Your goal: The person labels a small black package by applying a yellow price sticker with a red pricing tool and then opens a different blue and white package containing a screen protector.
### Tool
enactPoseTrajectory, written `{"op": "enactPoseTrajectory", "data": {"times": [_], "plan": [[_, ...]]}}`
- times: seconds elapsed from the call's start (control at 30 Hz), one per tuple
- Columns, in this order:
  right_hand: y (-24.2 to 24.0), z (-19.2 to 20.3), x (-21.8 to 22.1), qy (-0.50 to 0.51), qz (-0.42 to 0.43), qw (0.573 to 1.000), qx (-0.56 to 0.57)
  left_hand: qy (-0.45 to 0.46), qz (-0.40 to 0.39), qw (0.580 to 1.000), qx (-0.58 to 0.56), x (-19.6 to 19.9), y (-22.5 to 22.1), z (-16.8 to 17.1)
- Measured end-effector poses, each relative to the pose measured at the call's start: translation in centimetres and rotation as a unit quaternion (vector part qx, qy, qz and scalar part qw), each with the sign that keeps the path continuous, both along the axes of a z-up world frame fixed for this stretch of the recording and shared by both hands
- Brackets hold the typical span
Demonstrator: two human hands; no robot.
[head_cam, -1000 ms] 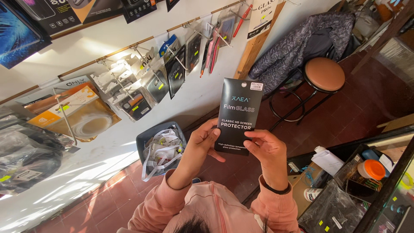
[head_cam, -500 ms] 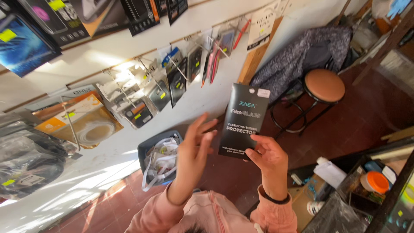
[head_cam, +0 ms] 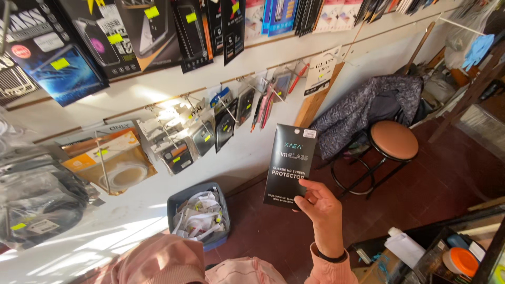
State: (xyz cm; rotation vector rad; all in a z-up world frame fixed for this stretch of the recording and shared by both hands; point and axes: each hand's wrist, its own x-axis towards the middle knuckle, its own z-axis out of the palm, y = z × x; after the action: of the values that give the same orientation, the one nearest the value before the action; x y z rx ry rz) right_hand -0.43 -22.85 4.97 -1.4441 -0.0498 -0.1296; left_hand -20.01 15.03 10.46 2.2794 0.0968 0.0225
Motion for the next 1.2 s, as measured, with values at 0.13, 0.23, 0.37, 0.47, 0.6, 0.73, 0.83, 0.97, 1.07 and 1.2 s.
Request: {"op": "enactPoseTrajectory", "data": {"times": [0.13, 0.23, 0.37, 0.47, 0.6, 0.73, 0.83, 0.97, 1.07, 1.2], "plan": [[-0.2, -0.7, 0.6, 0.005, 0.014, 1.000, 0.007, -0.076, -0.293, 0.935, -0.183, 5.5, 4.9, -3.6], [-0.5, -2.3, 1.4, 0.008, 0.014, 1.000, 0.002, -0.092, -0.233, 0.968, -0.001, 5.0, 7.8, -10.1], [-0.2, -1.7, 1.3, 0.000, 0.028, 1.000, -0.001, -0.001, -0.008, 0.992, 0.130, 7.4, 3.0, -8.0], [0.2, -1.9, 1.7, 0.005, 0.031, 1.000, -0.005, 0.326, 0.192, 0.909, 0.174, 7.3, -5.1, 3.0], [1.8, -1.4, 2.6, -0.011, 0.023, 1.000, 0.014, -0.047, -0.032, 0.997, -0.060, 9.9, -8.0, 0.5], [0.4, -0.9, 2.7, -0.021, -0.009, 1.000, 0.014, -0.421, -0.268, 0.822, -0.274, 12.2, -10.4, 2.2], [1.2, -1.4, 3.7, -0.049, 0.006, 0.998, 0.048, -0.363, 0.028, 0.902, -0.233, 16.5, -10.8, 1.0], [2.1, 0.0, 3.6, -0.064, 0.023, 0.997, 0.026, -0.202, -0.033, 0.923, -0.327, 19.8, -10.9, -2.7], [2.4, 0.3, 3.7, -0.090, 0.023, 0.996, -0.004, -0.104, -0.086, 0.876, -0.464, 20.4, -11.8, -4.2], [2.5, 0.8, 3.2, -0.099, 0.028, 0.995, 0.003, -0.124, -0.039, 0.875, -0.467, 20.5, -12.4, -4.4]]}}
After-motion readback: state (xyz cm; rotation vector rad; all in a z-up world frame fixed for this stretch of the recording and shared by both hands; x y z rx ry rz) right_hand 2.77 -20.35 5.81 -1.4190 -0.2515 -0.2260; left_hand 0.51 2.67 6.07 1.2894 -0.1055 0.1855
